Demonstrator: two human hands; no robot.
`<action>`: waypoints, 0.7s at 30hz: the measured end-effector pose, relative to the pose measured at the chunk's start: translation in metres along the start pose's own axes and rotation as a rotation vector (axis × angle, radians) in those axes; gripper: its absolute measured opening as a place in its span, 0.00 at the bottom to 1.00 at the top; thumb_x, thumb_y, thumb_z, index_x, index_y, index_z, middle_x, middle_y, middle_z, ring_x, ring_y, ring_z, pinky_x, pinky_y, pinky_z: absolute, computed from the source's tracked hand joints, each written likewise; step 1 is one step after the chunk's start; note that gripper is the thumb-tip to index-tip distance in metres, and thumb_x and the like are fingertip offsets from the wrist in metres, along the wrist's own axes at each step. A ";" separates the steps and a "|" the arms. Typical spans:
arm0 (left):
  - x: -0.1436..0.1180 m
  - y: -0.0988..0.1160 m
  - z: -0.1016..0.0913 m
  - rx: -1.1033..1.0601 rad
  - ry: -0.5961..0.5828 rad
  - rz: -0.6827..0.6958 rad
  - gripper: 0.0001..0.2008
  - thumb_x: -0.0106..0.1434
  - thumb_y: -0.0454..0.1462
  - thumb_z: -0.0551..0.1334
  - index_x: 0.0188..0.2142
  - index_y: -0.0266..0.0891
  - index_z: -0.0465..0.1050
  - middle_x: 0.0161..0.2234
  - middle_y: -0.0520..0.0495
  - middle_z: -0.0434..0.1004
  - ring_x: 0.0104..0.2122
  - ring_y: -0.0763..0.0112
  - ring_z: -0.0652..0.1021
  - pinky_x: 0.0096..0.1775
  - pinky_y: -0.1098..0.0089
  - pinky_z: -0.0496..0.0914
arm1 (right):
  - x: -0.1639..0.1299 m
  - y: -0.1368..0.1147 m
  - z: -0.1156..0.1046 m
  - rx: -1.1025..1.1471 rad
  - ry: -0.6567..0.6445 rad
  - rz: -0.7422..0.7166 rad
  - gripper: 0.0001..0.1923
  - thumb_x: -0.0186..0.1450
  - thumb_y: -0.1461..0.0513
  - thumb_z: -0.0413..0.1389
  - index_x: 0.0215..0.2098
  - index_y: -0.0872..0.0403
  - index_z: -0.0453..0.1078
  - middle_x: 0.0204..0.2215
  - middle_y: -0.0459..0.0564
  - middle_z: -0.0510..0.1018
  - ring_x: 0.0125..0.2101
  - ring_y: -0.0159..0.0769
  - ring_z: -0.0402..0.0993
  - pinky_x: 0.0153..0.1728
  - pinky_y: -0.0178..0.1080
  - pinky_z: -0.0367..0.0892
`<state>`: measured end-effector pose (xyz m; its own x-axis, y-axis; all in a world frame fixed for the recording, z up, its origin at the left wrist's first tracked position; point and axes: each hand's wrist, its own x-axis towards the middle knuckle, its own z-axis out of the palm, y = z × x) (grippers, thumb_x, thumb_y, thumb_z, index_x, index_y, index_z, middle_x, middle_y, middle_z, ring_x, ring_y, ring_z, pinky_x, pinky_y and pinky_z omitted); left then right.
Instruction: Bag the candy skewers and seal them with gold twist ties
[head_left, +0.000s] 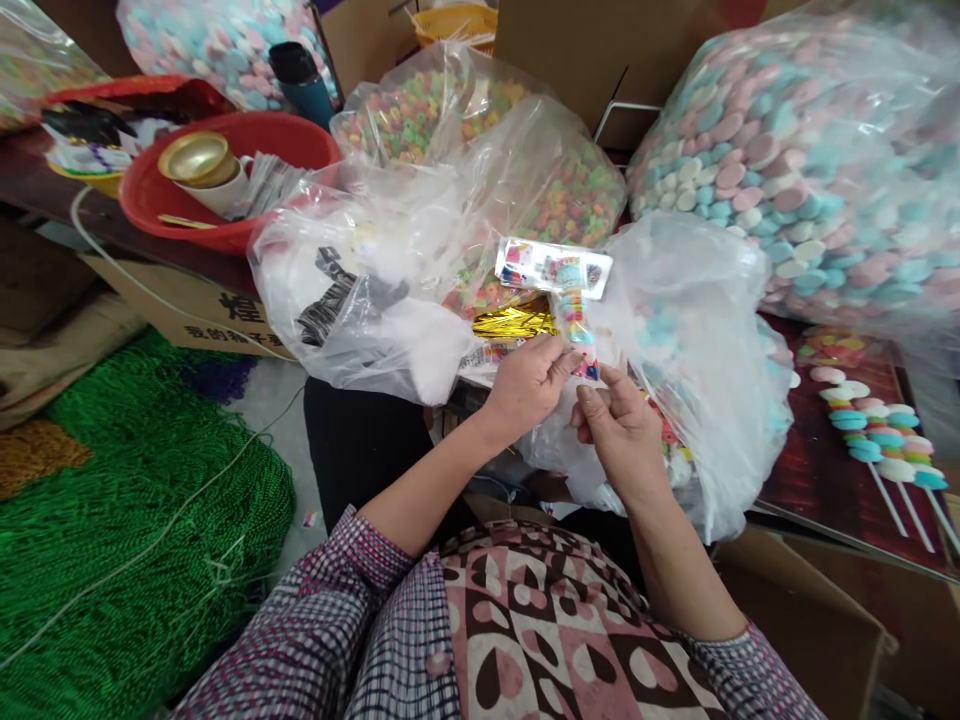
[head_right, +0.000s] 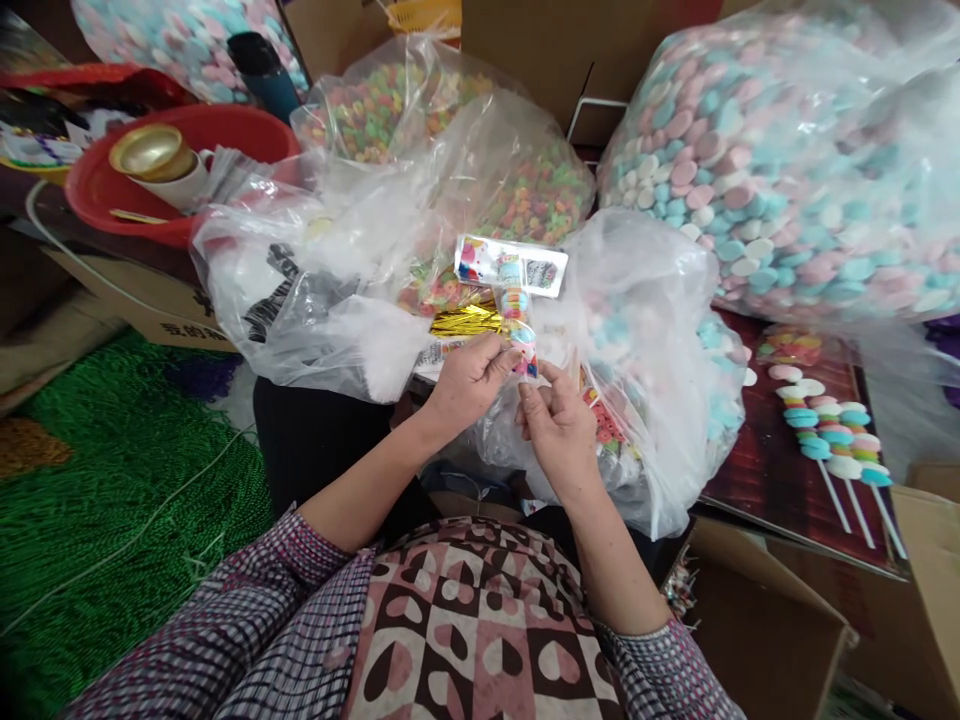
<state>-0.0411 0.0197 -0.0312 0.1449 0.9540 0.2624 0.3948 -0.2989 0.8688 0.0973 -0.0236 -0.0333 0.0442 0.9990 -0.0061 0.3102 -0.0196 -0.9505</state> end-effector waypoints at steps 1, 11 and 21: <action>-0.001 0.000 0.001 0.069 -0.013 0.029 0.14 0.71 0.42 0.54 0.28 0.41 0.65 0.32 0.47 0.74 0.35 0.68 0.74 0.40 0.68 0.68 | 0.000 -0.001 0.000 -0.089 0.012 -0.034 0.21 0.66 0.50 0.54 0.53 0.52 0.68 0.19 0.39 0.72 0.17 0.32 0.66 0.22 0.36 0.64; -0.008 0.005 0.008 0.021 -0.148 0.015 0.14 0.70 0.42 0.52 0.27 0.42 0.60 0.28 0.49 0.69 0.32 0.67 0.72 0.37 0.67 0.67 | 0.001 0.010 0.010 -0.240 0.214 -0.125 0.16 0.69 0.51 0.47 0.36 0.50 0.72 0.23 0.48 0.74 0.24 0.39 0.70 0.28 0.42 0.68; 0.003 0.005 0.000 -0.718 -0.042 -0.263 0.20 0.68 0.53 0.54 0.40 0.41 0.72 0.33 0.48 0.76 0.31 0.71 0.76 0.36 0.67 0.73 | -0.009 0.007 0.013 -0.234 0.124 -0.146 0.16 0.70 0.50 0.48 0.32 0.50 0.69 0.21 0.44 0.73 0.21 0.32 0.69 0.26 0.37 0.65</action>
<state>-0.0390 0.0212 -0.0260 0.1674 0.9859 0.0054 -0.2636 0.0395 0.9638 0.0862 -0.0317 -0.0438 0.0944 0.9796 0.1773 0.5320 0.1008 -0.8407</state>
